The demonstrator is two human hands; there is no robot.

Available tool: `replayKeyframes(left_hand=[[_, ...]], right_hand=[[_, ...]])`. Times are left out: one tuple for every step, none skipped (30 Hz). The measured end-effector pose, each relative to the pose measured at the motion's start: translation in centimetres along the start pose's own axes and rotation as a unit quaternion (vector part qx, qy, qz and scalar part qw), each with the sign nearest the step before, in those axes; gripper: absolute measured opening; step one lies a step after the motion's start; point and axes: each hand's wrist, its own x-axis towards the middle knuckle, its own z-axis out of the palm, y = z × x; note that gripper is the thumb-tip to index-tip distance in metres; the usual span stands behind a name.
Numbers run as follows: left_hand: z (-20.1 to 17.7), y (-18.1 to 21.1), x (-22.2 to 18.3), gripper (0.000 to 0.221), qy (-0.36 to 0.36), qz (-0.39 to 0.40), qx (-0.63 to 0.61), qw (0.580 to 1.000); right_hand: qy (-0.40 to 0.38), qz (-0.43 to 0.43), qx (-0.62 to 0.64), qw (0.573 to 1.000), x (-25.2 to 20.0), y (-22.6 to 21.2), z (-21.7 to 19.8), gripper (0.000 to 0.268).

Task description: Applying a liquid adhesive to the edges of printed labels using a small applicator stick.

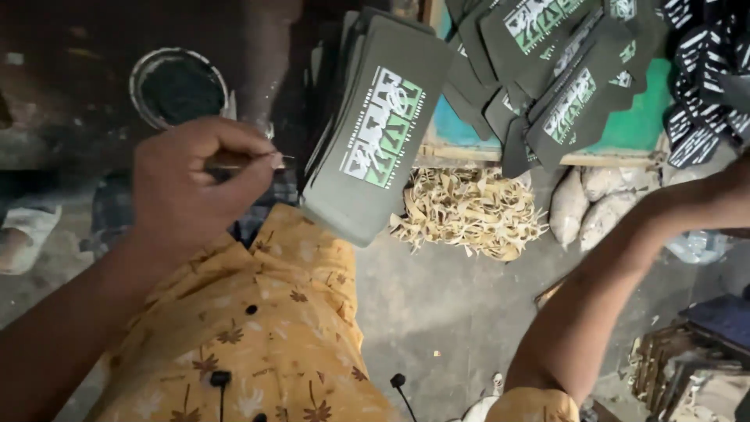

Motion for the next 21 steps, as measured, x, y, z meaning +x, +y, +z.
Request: replayKeyframes(left_hand=[[0.2,-0.4,0.0,0.010,0.001,-0.005,-0.010,1.000],[0.4,-0.8,-0.1,0.011,0.002,-0.009,-0.020,1.000],[0.2,-0.6,0.2,0.011,0.004,-0.011,-0.019,1.000],[0.0,-0.5,0.5,0.010,0.007,-0.018,-0.018,1.000],[-0.2,-0.3,0.8,0.009,0.009,-0.027,-0.016,0.999],[-0.2,-0.4,1.0,0.009,0.009,-0.030,-0.014,0.999],[-0.3,-0.5,1.2,0.009,0.017,-0.016,0.002,1.000],[-0.4,-0.6,1.5,0.010,0.024,-0.002,0.018,1.000],[-0.3,-0.7,1.8,0.010,0.023,-0.005,0.020,1.000],[-0.3,-0.7,2.1,0.009,0.013,0.023,0.023,0.999],[-0.4,-0.8,2.3,0.009,0.006,0.051,0.030,0.998],[-0.8,-1.9,2.9,0.009,0.009,0.047,0.036,0.998],[-1.5,-2.8,3.1,0.008,0.034,0.081,0.094,0.992],[-2.2,-3.7,3.1,0.008,0.057,0.116,0.153,0.980],[-3.1,-5.0,3.2,0.008,0.060,0.115,0.162,0.978],[-4.1,-6.2,3.3,0.007,0.065,0.110,0.177,0.976],[-4.9,-7.5,3.3,0.007,0.073,0.102,0.191,0.974],[-5.2,-8.4,3.0,0.007,0.078,0.099,0.198,0.972],[-5.4,-9.3,2.6,0.005,0.083,0.090,0.246,0.961],[-5.6,-10.3,2.2,0.006,0.088,0.081,0.293,0.948],[-5.5,-11.2,1.9,0.006,0.092,0.077,0.297,0.947]], right_hand=[[0.007,-0.026,-0.047,0.999,-2.0,3.1,-0.4,0.025],[0.014,-0.052,-0.095,0.994,-3.3,6.2,-0.3,0.025],[0.012,-0.052,-0.093,0.994,-5.9,3.0,1.3,0.025],[-0.049,0.045,-0.116,0.991,-8.4,-0.2,2.8,0.034],[-0.113,0.141,-0.137,0.974,-11.1,-3.3,4.4,0.044],[-0.117,0.143,-0.136,0.973,-13.3,-6.2,4.5,0.044],[-0.121,0.183,-0.057,0.974,-15.3,-9.0,4.9,0.052],[-0.124,0.223,0.021,0.967,-17.3,-11.8,5.2,0.064],[-0.126,0.225,0.022,0.966,-18.3,-17.2,5.9,0.064],[-0.197,0.217,0.038,0.955,-19.3,-22.8,6.1,0.062],[-0.268,0.206,0.060,0.939,-20.2,-28.7,5.8,0.061],[-0.272,0.207,0.066,0.937,-20.1,-31.4,6.1,0.061],[-0.333,0.157,0.064,0.928,-20.2,-34.3,6.2,0.066],[-0.391,0.104,0.063,0.913,-20.1,-37.3,6.2,0.071],[-0.391,0.104,0.072,0.912,-20.5,-38.0,6.5,0.071],[-0.408,0.109,0.080,0.903,-20.8,-38.7,6.8,0.068],[-0.428,0.112,0.086,0.893,-20.9,-39.2,7.1,0.066],[-0.431,0.109,0.095,0.891,-21.3,-39.0,7.2,0.066],[-0.410,0.098,0.090,0.902,-21.7,-38.9,7.3,0.059],[-0.389,0.087,0.085,0.913,-22.1,-38.7,7.5,0.052],[-0.392,0.085,0.090,0.912,-22.4,-38.6,7.2,0.052]])
